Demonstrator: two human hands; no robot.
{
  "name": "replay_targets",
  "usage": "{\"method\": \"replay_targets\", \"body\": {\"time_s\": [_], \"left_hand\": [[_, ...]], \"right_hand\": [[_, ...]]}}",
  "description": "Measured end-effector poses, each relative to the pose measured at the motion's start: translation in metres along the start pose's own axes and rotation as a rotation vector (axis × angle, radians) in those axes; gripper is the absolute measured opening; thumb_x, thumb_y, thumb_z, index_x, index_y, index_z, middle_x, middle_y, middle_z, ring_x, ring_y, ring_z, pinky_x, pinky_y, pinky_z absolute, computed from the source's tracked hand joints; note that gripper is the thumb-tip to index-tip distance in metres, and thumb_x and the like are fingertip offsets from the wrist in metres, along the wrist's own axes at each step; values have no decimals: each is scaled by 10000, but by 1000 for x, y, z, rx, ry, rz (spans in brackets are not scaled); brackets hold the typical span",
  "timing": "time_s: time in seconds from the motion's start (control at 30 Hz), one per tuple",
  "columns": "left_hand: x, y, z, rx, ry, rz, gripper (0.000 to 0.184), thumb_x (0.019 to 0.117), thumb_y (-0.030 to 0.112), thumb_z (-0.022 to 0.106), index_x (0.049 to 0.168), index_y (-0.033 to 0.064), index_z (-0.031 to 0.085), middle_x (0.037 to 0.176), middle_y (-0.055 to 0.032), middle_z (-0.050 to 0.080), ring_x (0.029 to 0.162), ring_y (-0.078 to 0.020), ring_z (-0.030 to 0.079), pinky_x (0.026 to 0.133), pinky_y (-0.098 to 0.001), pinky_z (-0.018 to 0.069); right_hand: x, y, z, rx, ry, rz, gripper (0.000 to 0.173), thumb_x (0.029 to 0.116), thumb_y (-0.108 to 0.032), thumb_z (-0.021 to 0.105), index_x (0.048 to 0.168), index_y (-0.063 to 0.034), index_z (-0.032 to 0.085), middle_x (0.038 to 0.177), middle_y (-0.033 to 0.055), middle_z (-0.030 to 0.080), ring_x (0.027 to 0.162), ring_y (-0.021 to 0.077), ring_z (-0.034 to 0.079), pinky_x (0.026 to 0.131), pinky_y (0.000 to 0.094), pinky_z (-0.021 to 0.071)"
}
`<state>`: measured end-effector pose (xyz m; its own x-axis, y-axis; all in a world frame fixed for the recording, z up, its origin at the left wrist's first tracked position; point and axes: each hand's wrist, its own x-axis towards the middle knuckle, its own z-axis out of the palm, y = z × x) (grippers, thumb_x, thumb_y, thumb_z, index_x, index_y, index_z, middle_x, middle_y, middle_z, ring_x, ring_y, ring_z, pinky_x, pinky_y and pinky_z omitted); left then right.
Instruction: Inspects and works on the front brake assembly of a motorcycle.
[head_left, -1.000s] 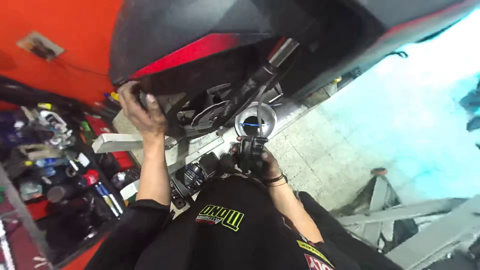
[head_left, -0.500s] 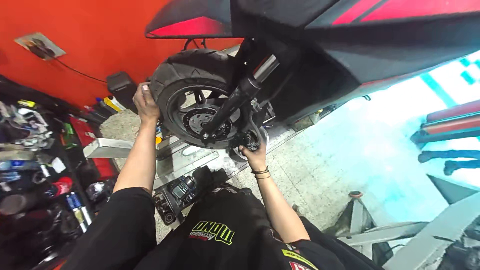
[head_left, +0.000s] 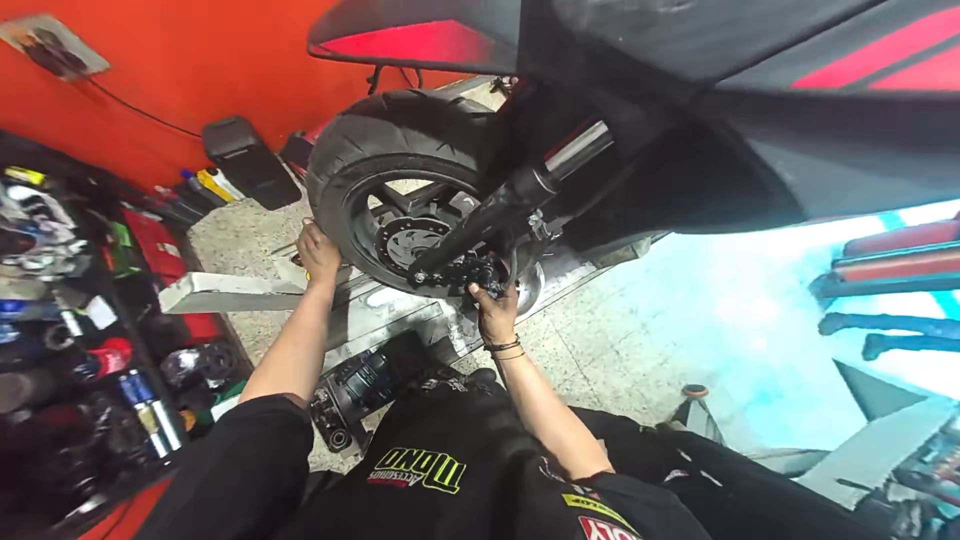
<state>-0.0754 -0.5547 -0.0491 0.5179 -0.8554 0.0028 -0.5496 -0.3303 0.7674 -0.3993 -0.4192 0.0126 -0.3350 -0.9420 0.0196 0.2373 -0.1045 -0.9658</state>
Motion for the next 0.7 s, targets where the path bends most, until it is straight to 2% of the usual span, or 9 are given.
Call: {"method": "replay_targets", "body": {"time_s": [0.1,0.17,0.27,0.33,0.4,0.53,0.6,0.67,0.7], "left_hand": [[-5,-8,5,-7,-28,-18,681,1109,367,106,1353,-51,584,1368,-254,612,1360,-330,538,1165,-501,391],[-7,-10,8,14,-32,-20,667,1112,347,109,1397,-56,556,1411,-261,583,1391,-334,509,1190,-483,362],[-13,-10,8,5,-47,-56,653,1113,359,120,1416,-25,553,1415,-227,593,1380,-308,524,1172,-478,389],[-13,-7,9,2,-54,-113,673,1114,397,119,1371,10,606,1372,-189,634,1322,-278,577,1127,-490,439],[-21,-4,6,-2,-98,-186,647,1117,404,151,1356,21,614,1345,-187,645,1276,-279,607,1090,-508,473],[-58,3,6,-108,-181,-396,524,1091,372,348,1374,-23,545,1234,-227,661,1099,-315,682,938,-533,575],[-93,20,12,-210,-275,-502,500,1073,356,422,1381,-30,504,1141,-196,689,972,-275,701,837,-491,602],[-141,49,17,-346,-437,-546,393,1077,302,466,1282,-25,543,966,-139,706,775,-217,703,686,-412,619],[-165,65,17,-441,-553,-538,349,1075,250,481,1288,-22,530,983,-131,709,788,-215,712,700,-396,627]], "right_hand": [[3,0,2,13,1,-13,754,812,-13,789,1460,70,411,1307,196,619,1177,248,641,1008,433,569],[4,1,2,7,18,-14,778,810,-44,798,1475,67,411,1346,210,599,1203,260,631,1020,440,564],[2,3,2,-5,48,-11,753,816,-56,796,1464,59,430,1346,216,590,1191,264,634,1004,440,572],[4,3,2,-18,37,-42,725,831,-60,785,1461,56,446,1357,213,586,1197,266,630,1011,441,569],[3,3,2,44,16,-57,691,850,-21,759,1457,55,438,1341,216,596,1192,287,632,1003,473,570],[0,2,8,114,61,-12,710,849,19,749,1476,37,418,1325,205,603,1179,287,638,985,477,581],[1,1,11,146,104,-10,695,828,12,761,1448,50,448,1307,211,616,1168,291,643,973,483,584],[1,0,11,198,138,12,684,811,19,759,1427,52,465,1298,211,613,1164,292,638,971,489,579],[1,-1,11,227,151,34,676,801,26,763,1413,53,478,1285,209,617,1152,289,641,963,486,582]]}}
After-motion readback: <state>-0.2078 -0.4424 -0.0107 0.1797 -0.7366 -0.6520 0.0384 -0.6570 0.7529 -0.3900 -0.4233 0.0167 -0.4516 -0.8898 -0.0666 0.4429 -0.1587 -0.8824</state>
